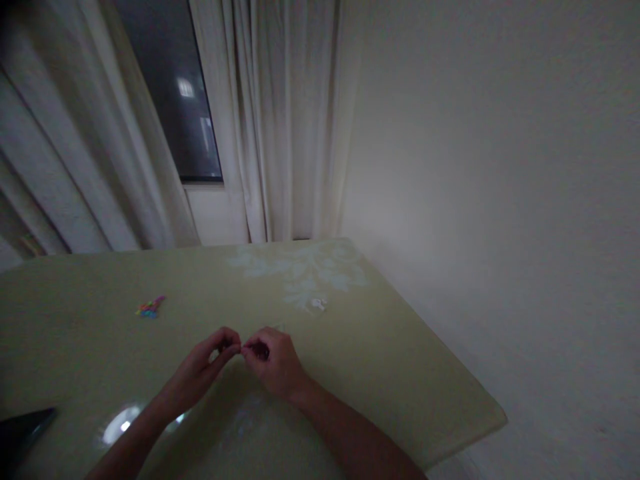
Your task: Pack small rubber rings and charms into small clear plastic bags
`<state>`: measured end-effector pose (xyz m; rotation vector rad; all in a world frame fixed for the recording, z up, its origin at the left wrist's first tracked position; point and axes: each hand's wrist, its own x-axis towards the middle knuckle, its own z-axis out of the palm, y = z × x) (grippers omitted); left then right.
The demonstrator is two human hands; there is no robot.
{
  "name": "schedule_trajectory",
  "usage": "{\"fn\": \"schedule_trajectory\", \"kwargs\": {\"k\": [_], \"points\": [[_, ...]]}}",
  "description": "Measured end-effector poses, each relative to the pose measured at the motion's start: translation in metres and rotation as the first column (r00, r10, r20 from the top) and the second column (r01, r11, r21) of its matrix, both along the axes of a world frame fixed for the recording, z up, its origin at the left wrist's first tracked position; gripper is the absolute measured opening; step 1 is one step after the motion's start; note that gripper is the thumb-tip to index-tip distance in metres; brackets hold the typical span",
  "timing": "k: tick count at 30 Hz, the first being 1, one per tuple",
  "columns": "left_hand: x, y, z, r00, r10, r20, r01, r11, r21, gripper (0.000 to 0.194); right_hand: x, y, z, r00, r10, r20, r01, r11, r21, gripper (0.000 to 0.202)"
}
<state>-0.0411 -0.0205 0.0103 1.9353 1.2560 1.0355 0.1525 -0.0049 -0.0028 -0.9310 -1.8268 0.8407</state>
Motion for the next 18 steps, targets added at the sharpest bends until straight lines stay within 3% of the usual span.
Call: {"fn": "schedule_trajectory", "kwargs": {"k": [3,5,7,11,18], "points": [[-0.015,0.007,0.003,0.999,0.049,0.015,-0.048,0.999,-0.017,0.024,0.002,0.001,0.0,1.0,0.006,-0.016,-0.006,1.0,0.004,0.001],[-0.032,0.014,0.004,0.983,0.181,-0.008,-0.181,0.983,-0.009,0.028,0.004,0.001,0.002,0.999,-0.006,-0.042,0.006,1.0,-0.003,0.001],[-0.051,0.019,0.003,0.95,0.284,-0.127,-0.288,0.957,-0.02,0.03,0.005,0.002,0.005,0.998,-0.022,-0.066,0.021,1.0,-0.013,0.003],[-0.075,0.021,-0.005,0.899,0.181,-0.398,-0.253,0.958,-0.134,0.024,0.006,0.001,0.006,0.998,-0.03,-0.052,0.028,0.999,-0.038,0.007],[-0.072,0.018,-0.018,0.835,0.163,-0.525,-0.272,0.953,-0.137,0.023,0.005,-0.002,0.004,0.999,-0.001,-0.042,-0.001,0.999,-0.037,0.006]]}}
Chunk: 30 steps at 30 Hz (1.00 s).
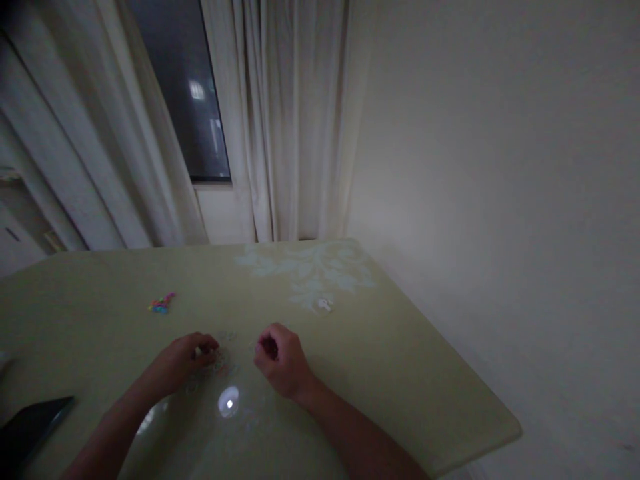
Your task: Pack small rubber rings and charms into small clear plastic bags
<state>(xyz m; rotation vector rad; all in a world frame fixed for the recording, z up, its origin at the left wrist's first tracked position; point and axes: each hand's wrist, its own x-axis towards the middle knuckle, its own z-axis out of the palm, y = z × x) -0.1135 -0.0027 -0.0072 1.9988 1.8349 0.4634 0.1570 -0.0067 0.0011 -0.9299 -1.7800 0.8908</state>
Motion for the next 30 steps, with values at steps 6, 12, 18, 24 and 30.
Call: {"fn": "schedule_trajectory", "kwargs": {"k": [6,12,18,24,30], "points": [[0.002,0.002,-0.001,1.0,0.017,-0.019,-0.016,0.999,0.032,0.02,0.0,0.0,0.002,1.0,0.001,0.011,-0.002,1.0,0.021,0.008],[0.021,-0.003,0.022,0.961,-0.044,0.271,-0.001,0.987,0.163,0.032,0.001,0.001,0.0,1.0,-0.002,0.031,0.0,0.999,0.038,0.006],[0.051,-0.017,0.033,0.857,-0.151,0.492,0.057,0.978,0.2,0.028,0.001,-0.001,0.002,1.0,-0.004,0.023,0.003,1.0,0.024,0.008],[0.067,-0.023,0.034,0.787,-0.174,0.592,0.076,0.979,0.188,0.02,0.001,-0.004,0.004,1.0,-0.02,0.008,0.02,0.996,0.088,0.007],[0.066,-0.022,0.029,0.732,-0.168,0.66,0.03,0.976,0.214,0.022,0.002,-0.004,0.002,0.999,-0.035,0.004,0.034,0.989,0.147,0.007]]}}
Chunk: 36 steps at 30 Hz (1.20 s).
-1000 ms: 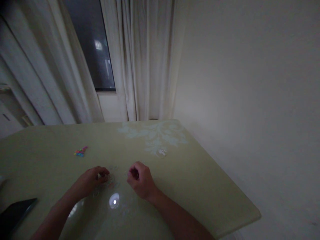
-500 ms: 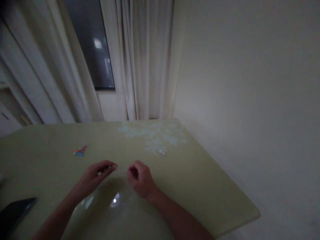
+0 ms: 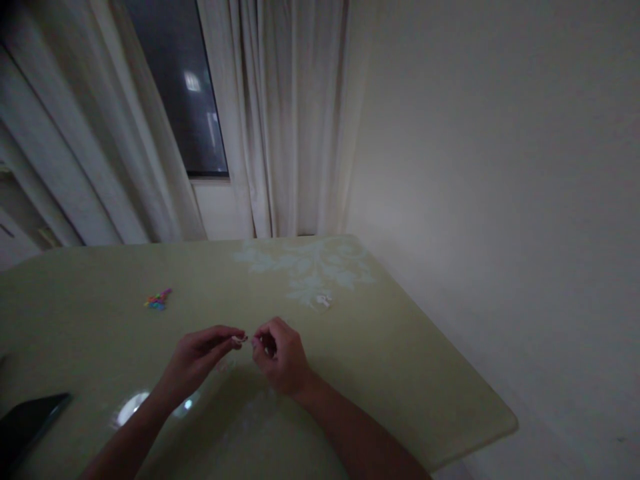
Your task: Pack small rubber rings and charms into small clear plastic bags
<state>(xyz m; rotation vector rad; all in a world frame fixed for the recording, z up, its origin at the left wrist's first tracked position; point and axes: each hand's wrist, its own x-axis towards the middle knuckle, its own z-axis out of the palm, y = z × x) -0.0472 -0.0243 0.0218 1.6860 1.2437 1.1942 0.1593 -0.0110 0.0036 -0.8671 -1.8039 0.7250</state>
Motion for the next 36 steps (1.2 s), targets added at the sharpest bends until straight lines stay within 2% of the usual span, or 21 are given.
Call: {"fn": "schedule_trajectory", "kwargs": {"k": [6,21,30,36], "points": [[0.001,0.001,-0.009,0.999,-0.033,0.022,0.032,0.999,0.044,0.023,0.001,0.0,0.001,0.999,-0.043,-0.022,0.044,0.999,0.015,0.01],[0.009,-0.001,-0.007,1.0,-0.011,-0.014,0.012,0.992,0.122,0.019,-0.001,0.002,-0.006,0.999,0.005,0.043,-0.012,0.984,0.178,0.002],[0.012,-0.001,-0.014,0.998,-0.018,-0.056,0.03,0.978,0.208,0.023,-0.001,0.003,-0.009,0.999,0.019,0.047,-0.028,0.979,0.202,0.004],[0.019,-0.003,-0.013,0.998,-0.02,-0.057,0.03,0.982,0.185,0.025,-0.001,0.002,-0.009,0.998,0.025,0.05,-0.034,0.981,0.192,0.004]]}}
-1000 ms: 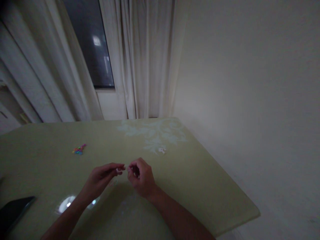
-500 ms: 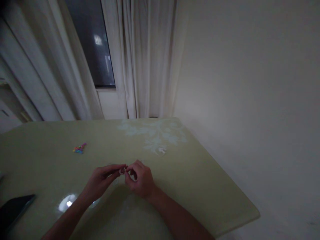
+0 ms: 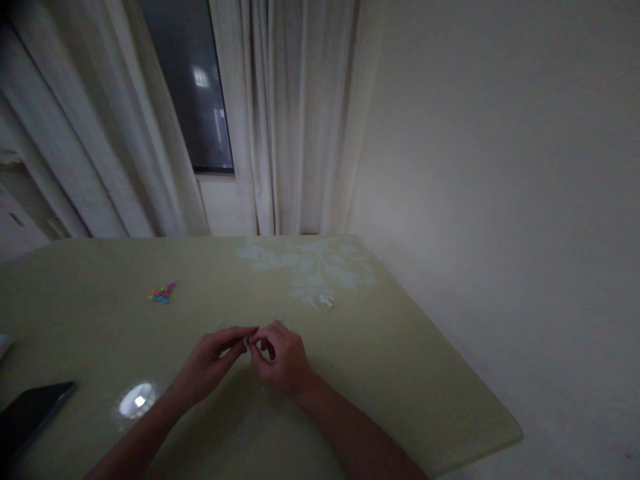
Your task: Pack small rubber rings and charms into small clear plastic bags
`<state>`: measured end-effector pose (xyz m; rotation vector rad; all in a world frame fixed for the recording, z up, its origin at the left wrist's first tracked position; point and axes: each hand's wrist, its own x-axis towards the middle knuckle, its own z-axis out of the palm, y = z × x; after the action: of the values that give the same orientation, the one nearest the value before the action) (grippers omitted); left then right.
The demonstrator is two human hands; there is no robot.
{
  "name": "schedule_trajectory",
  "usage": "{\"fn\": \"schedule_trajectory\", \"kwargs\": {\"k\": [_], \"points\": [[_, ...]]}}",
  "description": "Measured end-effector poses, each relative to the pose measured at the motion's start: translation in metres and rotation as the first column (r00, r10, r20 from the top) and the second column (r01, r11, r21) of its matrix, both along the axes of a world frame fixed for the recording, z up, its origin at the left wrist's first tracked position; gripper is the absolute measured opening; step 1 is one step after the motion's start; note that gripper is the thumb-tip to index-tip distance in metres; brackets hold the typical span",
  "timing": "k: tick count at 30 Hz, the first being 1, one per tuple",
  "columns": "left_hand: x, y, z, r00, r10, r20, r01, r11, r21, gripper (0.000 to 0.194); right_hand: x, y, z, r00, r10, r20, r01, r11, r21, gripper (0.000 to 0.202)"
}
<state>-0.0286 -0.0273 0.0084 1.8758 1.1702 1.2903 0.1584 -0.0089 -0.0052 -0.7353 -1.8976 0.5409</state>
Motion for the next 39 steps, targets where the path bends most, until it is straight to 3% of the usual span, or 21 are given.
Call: {"fn": "schedule_trajectory", "kwargs": {"k": [14,26,39], "points": [[0.0064,-0.0018,-0.0053,1.0,0.008,0.02,-0.007,0.998,-0.064,0.026,0.0008,0.0007,-0.0028,0.999,0.013,0.033,-0.012,1.0,-0.026,0.007],[0.0083,0.001,-0.0019,0.961,-0.046,0.273,0.093,0.983,-0.16,0.025,-0.0003,0.0015,-0.0041,0.997,-0.029,-0.067,0.02,0.992,-0.127,0.006],[0.0065,-0.0006,-0.0036,0.963,-0.043,0.265,0.085,0.985,-0.149,0.023,-0.0003,0.0022,-0.0039,0.997,-0.014,-0.081,0.002,0.988,-0.154,0.007]]}}
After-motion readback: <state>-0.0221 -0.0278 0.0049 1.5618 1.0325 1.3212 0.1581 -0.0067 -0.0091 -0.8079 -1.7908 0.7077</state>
